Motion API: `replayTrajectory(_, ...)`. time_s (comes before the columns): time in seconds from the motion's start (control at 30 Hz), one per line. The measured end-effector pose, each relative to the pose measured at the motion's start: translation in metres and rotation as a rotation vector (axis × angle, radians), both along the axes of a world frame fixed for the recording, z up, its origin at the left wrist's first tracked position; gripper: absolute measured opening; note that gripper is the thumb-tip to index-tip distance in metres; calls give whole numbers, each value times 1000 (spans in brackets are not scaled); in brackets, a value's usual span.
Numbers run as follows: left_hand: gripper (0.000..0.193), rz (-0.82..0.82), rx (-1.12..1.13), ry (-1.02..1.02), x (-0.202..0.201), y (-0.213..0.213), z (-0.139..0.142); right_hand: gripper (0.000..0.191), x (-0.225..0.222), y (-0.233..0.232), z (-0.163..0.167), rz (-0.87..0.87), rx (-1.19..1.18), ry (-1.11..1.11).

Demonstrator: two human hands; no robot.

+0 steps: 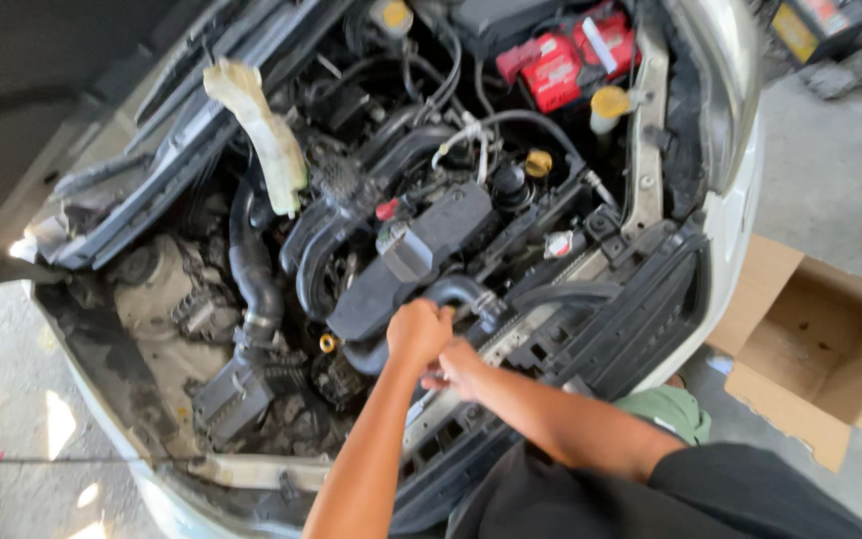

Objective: The person takes a socket set from a toolbox on a chair, then uses a socket wrench and pliers to loosen the hose clamp on a radiator hose in the car's engine bay and works the hose fitting at the radiator, continuing to loosen and reposition the clamp by hand and with the wrench.

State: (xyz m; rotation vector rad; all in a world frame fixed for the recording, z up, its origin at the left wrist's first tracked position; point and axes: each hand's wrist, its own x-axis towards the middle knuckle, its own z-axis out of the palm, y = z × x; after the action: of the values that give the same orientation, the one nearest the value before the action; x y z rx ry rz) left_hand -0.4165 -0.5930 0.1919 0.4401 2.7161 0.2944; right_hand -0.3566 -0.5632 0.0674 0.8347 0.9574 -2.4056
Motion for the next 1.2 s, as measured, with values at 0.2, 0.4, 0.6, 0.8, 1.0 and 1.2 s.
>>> replayTrajectory(0.2,39,13,9,-21,-8,1,-6,25,-4,-1,-5,-10,-62,50)
replayTrajectory(0.4,37,28,32,-33,-8,4,-8,26,0,5,-4,-13,-72,-4)
replayTrajectory(0.6,37,22,27,-43,-10,8,-8,23,0,8,-8,-22,-91,10)
replayTrajectory(0.8,38,-82,-15,20,-9,17,-13,24,0,9,-16,-48,-139,38)
replayTrajectory(1.0,39,-79,-36,-8,-7,19,-21,28,-4,15,-17,-28,-144,43)
replayTrajectory(1.2,41,-70,-111,3,-12,16,-22,30,-4,7,-11,2,-116,59)
